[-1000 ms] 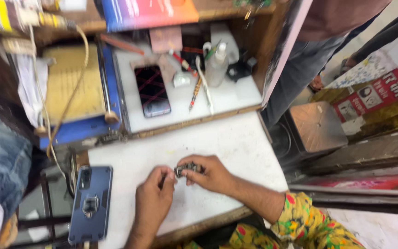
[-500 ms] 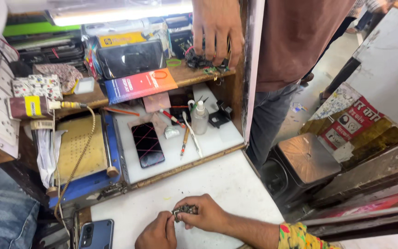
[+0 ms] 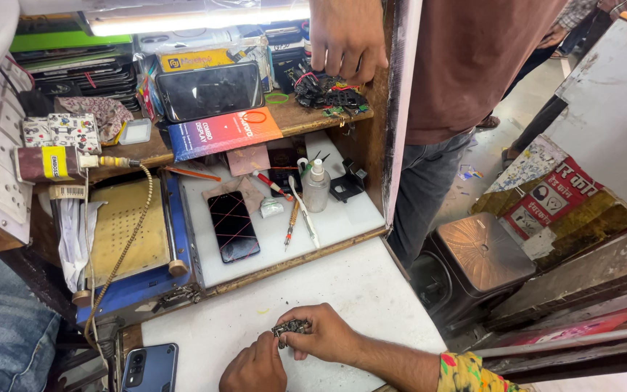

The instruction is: The person handles a small circuit board and a smartphone case on a workbench. They peel off a protective film from the circuit board, then use a small metal tool to scrape or clean the board's surface. The person continues to manipulate the board and tool, occasionally picking up and setting down small components.

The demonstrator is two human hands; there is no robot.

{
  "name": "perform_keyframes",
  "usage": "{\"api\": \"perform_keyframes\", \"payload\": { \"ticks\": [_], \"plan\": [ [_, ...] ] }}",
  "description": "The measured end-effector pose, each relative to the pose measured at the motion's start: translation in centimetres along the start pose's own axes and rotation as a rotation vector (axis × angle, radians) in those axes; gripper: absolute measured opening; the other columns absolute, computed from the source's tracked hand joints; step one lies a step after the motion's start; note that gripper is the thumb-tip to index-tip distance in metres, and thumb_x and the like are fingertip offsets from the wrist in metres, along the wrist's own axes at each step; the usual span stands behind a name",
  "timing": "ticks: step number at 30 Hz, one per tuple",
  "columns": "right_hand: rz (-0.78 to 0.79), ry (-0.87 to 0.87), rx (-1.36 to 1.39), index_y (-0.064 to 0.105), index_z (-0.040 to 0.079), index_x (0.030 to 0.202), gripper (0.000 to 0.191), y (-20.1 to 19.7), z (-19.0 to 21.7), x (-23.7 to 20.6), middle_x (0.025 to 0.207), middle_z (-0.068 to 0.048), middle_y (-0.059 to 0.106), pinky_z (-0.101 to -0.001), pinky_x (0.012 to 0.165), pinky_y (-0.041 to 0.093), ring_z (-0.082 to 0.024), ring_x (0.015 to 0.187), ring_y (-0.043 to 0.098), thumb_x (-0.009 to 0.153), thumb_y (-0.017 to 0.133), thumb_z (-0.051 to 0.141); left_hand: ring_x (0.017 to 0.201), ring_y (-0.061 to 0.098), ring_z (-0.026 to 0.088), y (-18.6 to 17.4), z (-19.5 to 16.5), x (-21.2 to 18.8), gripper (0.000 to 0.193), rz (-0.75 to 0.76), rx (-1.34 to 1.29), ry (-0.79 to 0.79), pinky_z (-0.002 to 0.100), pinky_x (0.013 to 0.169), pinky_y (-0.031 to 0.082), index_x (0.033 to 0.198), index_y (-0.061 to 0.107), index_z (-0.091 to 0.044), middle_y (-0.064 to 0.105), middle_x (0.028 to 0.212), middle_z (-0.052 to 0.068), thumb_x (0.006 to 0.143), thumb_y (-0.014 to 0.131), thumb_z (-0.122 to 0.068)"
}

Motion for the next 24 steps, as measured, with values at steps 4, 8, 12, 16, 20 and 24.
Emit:
{"api": "perform_keyframes", "payload": {
  "ticks": [4,8,12,16,20,24],
  "plan": [
    [-0.001,0.029,-0.015,0.067,-0.002,0.120,0.022,-0.2,-0.5,0.2,0.090,-0.009,0.075,-0.0223,0.065,0.062,-0.007,0.071,0.071,0.100,0.068,0.009,0.060,0.072,0.022,0.5,0.3,0.4,0.018,0.110,0.011,-0.053,0.038,0.053,0.056,0.102,0.071,-0.017,0.071,0.065,0.005,0.088,0.071,-0.029],
    [0.032,-0.132,0.074,0.068,-0.001,0.121,0.023,0.3,0.0,0.6,0.093,-0.008,0.075,-0.0245,0.063,0.060,-0.009,0.071,0.069,0.099,0.070,0.006,0.068,0.072,0.033,-1.2,1.1,0.8,0.010,0.197,-0.277,-0.056,0.046,0.058,0.056,0.093,0.067,-0.015,0.074,0.075,0.008,0.091,0.067,-0.025],
    [0.045,-0.125,0.131,0.067,0.000,0.124,0.028,0.5,-1.5,1.2,0.102,-0.009,0.077,-0.0300,0.073,0.065,-0.014,0.081,0.074,0.097,0.069,0.005,0.069,0.070,0.039,-2.6,2.1,0.8,0.009,0.246,-0.350,-0.078,0.049,0.059,0.054,0.095,0.068,-0.013,0.073,0.078,0.015,0.093,0.068,-0.022],
    [0.017,-0.135,0.064,0.065,0.000,0.129,0.032,0.1,-1.8,1.0,0.101,-0.009,0.075,-0.0284,0.074,0.064,-0.015,0.083,0.075,0.097,0.068,0.002,0.072,0.071,0.037,-3.8,2.1,0.8,0.012,0.171,-0.569,-0.084,0.044,0.060,0.055,0.102,0.064,-0.009,0.072,0.083,0.014,0.096,0.070,-0.017],
    [0.027,-0.178,0.003,0.063,-0.001,0.131,0.033,0.4,-0.4,0.5,0.101,-0.008,0.074,-0.0261,0.077,0.064,-0.013,0.087,0.074,0.098,0.066,0.001,0.067,0.072,0.032,-3.2,2.3,0.7,0.012,0.252,-0.602,-0.177,0.041,0.059,0.056,0.103,0.063,-0.008,0.073,0.081,0.012,0.097,0.069,-0.018],
    [0.025,-0.163,-0.004,0.063,-0.001,0.130,0.031,0.6,0.3,0.4,0.099,-0.008,0.075,-0.0258,0.076,0.063,-0.012,0.085,0.074,0.099,0.066,0.002,0.068,0.072,0.029,-3.4,1.6,0.8,0.011,0.206,-0.581,-0.131,0.039,0.059,0.055,0.103,0.063,-0.009,0.073,0.082,0.010,0.098,0.069,-0.017]
  ]
}}
Point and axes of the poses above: each hand's wrist, its own x-axis towards the middle knuckle, its own y-axis out of the palm, z = x × y, the point moved 10 cm from there along x, towards the middle knuckle
